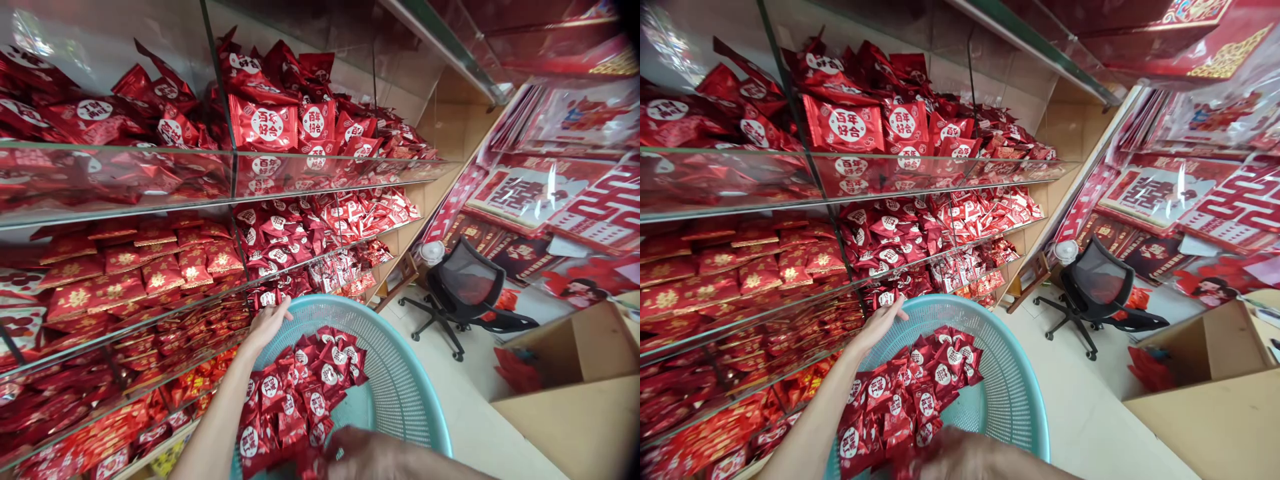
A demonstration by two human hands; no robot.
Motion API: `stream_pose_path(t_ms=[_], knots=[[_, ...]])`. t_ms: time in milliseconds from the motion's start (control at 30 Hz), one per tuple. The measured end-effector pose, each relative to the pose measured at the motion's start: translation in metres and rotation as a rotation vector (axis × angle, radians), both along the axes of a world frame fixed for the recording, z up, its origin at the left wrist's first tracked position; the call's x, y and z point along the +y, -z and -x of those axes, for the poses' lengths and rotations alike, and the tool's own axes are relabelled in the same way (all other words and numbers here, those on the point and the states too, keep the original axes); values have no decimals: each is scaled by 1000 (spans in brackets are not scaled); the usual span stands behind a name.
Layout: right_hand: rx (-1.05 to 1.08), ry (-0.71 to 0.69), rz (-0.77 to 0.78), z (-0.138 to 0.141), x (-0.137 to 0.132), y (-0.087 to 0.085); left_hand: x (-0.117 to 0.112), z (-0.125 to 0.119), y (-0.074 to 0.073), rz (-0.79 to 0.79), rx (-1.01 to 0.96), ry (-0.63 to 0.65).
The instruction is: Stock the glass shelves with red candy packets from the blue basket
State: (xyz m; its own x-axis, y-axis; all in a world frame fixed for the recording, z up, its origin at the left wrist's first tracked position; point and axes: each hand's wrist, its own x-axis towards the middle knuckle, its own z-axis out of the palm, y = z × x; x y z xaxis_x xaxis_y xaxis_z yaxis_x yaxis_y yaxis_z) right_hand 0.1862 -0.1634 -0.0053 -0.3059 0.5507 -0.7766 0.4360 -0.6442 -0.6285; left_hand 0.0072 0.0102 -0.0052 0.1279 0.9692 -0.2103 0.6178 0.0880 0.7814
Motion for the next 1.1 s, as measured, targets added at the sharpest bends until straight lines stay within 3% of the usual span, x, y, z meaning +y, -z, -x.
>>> stream_pose_path(t_ms=[100, 233, 367, 467, 533, 600, 700, 767, 833, 933, 1000, 1100], knots=[[54, 166, 56, 3, 14, -10, 1, 0, 1, 5, 2, -1], [-45, 328, -60, 13, 27, 7, 1, -2, 1, -8, -9, 18], [-44, 328, -90, 23, 25, 22, 0, -5, -3, -15, -19, 27], [-60, 294, -175, 19, 21, 17, -1, -4, -5, -11, -23, 30], [-140, 275, -321, 7, 25, 7, 0, -3, -6, -6, -19, 29], [-309, 257, -582, -13, 36, -4, 0, -2, -5, -4, -14, 31], [-660, 227, -1060, -53, 68, -20, -1, -2, -1, -6, -9, 37], [-880, 206, -1231, -77, 96, -25, -2, -4, 2, 0, 15, 20], [-1011, 200, -1211, -93, 124, -23, -4, -6, 2, -7, 37, -3], [-975, 114, -991, -101, 155, -14, -5, -12, -1, -33, 53, -47], [-934, 41, -901, -102, 166, -8, -6, -17, -3, -44, 68, -81], [-947, -7, -922, -107, 172, -5, -8, -24, -4, -86, 106, -106]])
